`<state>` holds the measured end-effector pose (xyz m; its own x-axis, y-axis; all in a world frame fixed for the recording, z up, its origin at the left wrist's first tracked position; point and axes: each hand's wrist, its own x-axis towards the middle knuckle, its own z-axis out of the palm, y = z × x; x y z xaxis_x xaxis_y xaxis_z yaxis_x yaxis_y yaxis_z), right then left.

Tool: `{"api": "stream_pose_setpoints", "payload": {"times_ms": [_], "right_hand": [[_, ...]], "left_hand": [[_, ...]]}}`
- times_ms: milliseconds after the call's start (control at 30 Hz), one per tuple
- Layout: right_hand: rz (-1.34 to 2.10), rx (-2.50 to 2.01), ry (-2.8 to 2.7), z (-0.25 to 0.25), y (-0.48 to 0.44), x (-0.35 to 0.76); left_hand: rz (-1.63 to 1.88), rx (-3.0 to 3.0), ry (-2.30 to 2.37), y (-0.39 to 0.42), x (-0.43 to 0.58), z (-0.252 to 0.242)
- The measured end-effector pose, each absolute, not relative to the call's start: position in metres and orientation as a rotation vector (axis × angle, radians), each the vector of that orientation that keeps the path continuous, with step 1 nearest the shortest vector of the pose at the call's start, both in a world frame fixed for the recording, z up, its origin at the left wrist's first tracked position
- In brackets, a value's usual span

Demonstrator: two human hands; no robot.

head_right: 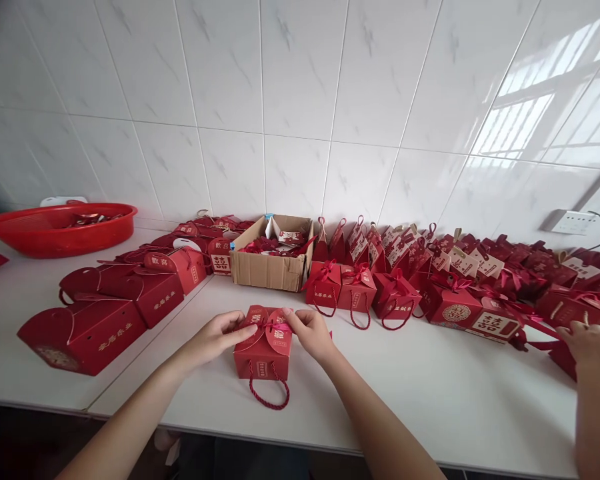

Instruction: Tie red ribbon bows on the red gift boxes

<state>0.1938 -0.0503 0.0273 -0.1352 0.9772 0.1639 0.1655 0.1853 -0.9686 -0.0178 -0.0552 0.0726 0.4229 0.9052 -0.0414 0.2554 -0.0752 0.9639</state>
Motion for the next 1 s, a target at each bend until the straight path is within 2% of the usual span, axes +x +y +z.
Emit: {"api": "stream_pose_setpoints", "payload": {"times_ms": [200, 567, 700, 833, 1000], "right_hand": [[1.172, -1.143, -1.523, 0.044, -0.054, 0.214], [1.228, -1.241, -1.653, 0.047, -0.060, 0.222], [1.420, -1.295, -1.645, 0.044, -0.061, 0.226], [1.615, -1.051, -1.695, 0.046, -0.062, 0.234], [1.405, -0.689, -1.612, 0.052, -0.065, 0.239]], "left_hand": [[0.990, 1.599, 1.277, -0.047, -0.032, 0.062], [0.883, 1.596, 1.365, -0.058, -0.037, 0.064], [0.867, 1.567, 1.357, -0.062, -0.034, 0.067], [0.862, 1.569, 1.343, -0.065, -0.031, 0.069], [0.829, 1.645, 1.278, -0.069, -0.023, 0.066]]}}
